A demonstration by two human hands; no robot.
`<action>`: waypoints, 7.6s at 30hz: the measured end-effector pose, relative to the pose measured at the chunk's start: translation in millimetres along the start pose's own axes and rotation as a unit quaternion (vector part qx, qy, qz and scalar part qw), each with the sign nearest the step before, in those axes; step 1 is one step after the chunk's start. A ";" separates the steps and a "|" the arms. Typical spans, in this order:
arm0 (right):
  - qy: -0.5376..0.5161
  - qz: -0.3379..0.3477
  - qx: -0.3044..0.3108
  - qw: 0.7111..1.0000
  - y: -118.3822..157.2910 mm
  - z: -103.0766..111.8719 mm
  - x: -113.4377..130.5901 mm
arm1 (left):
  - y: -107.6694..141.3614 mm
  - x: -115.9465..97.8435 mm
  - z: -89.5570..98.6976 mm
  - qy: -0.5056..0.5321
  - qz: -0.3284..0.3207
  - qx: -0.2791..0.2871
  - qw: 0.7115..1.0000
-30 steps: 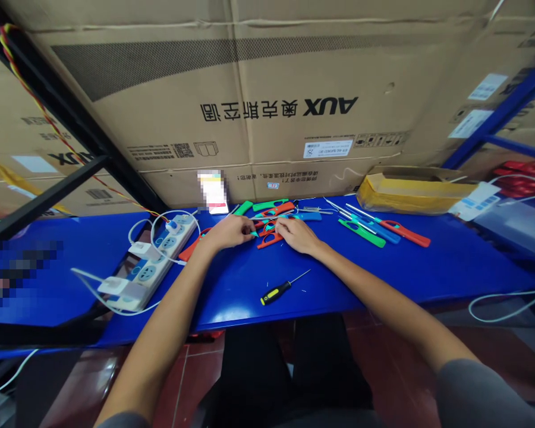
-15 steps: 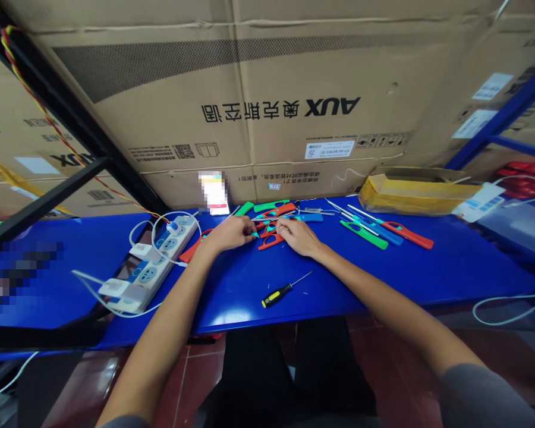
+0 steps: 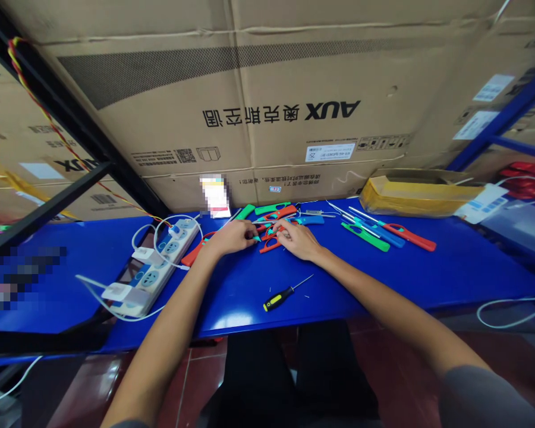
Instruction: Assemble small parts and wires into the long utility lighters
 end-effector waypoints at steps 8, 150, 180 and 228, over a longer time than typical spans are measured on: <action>0.005 -0.004 0.006 1.000 -0.5 -5.4 -1.1 | -1.2 -10.4 -0.5 0.001 -0.005 0.003 1.000; 0.103 0.319 -0.055 0.940 30.0 -0.5 20.5 | 21.3 -11.5 -27.5 0.502 0.115 -0.137 0.846; 0.090 0.314 -0.060 0.943 28.8 0.9 20.8 | 23.1 -12.8 -25.6 0.497 0.111 -0.130 0.850; 0.082 0.327 -0.071 0.939 30.0 0.3 17.9 | 22.2 -14.6 -32.2 0.527 0.114 -0.129 0.832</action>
Point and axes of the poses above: each hand's wrist, its own y-axis away from the middle knuckle, its own z-axis out of the back of the hand, x = y × z, the point moved 9 cm from there along -y, towards the middle knuckle, and after that the axes turned 6 degrees about -y, right-handed, at the moved point
